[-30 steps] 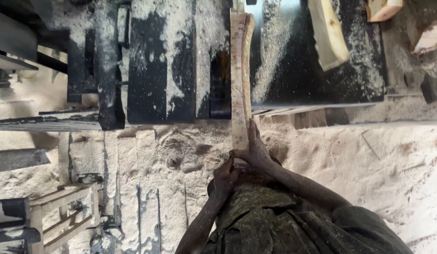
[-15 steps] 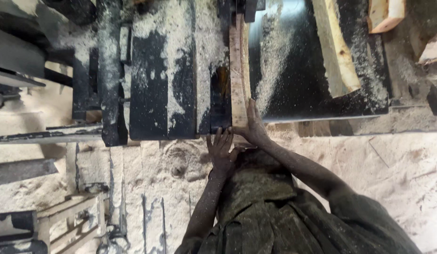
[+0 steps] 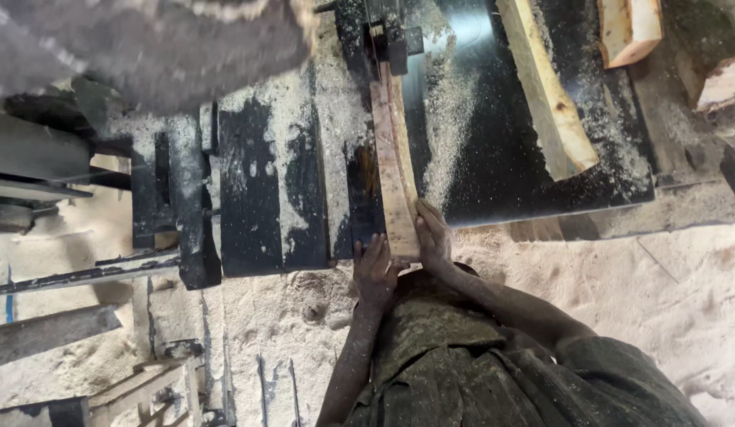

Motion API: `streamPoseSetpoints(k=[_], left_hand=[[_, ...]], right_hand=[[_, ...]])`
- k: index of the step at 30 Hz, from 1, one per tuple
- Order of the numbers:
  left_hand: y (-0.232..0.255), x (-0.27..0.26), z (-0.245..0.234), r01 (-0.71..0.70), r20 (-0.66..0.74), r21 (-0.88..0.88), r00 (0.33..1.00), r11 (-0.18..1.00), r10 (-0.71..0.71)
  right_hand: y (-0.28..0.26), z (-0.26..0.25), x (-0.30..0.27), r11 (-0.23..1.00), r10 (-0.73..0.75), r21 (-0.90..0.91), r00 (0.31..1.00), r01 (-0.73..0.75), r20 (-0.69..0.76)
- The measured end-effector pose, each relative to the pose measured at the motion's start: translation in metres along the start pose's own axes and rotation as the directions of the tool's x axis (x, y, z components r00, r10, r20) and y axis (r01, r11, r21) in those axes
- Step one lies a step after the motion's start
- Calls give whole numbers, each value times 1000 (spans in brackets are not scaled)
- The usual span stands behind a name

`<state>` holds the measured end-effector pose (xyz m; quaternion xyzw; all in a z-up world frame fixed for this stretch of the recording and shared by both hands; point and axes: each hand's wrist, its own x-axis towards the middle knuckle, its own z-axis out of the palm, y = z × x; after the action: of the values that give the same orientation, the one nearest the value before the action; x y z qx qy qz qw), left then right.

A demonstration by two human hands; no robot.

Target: The person feeds pieces of wood into a saw while an assistant removes the cut wood from the machine.

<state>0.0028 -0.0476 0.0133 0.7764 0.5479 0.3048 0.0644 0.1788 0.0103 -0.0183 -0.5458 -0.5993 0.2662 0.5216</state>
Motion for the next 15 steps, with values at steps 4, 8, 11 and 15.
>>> streamPoseSetpoints(k=[4, 8, 11, 15], left_hand=[[-21, 29, 13, -33, -21, 65, 999, 997, 34], [-45, 79, 28, -11, 29, 45, 1000, 999, 10], [-59, 114, 38, 15, 56, 9, 998, 1000, -16], [-61, 170, 44, 130, 38, -81, 991, 988, -127]], right_hand=[[6, 13, 35, 999, -8, 33, 1000, 9, -20], [25, 24, 89, 969, -243, -46, 970, 241, -33], [38, 34, 124, 998, -23, -53, 1000, 24, 9], [49, 48, 185, 999, 26, -18, 999, -26, -31]])
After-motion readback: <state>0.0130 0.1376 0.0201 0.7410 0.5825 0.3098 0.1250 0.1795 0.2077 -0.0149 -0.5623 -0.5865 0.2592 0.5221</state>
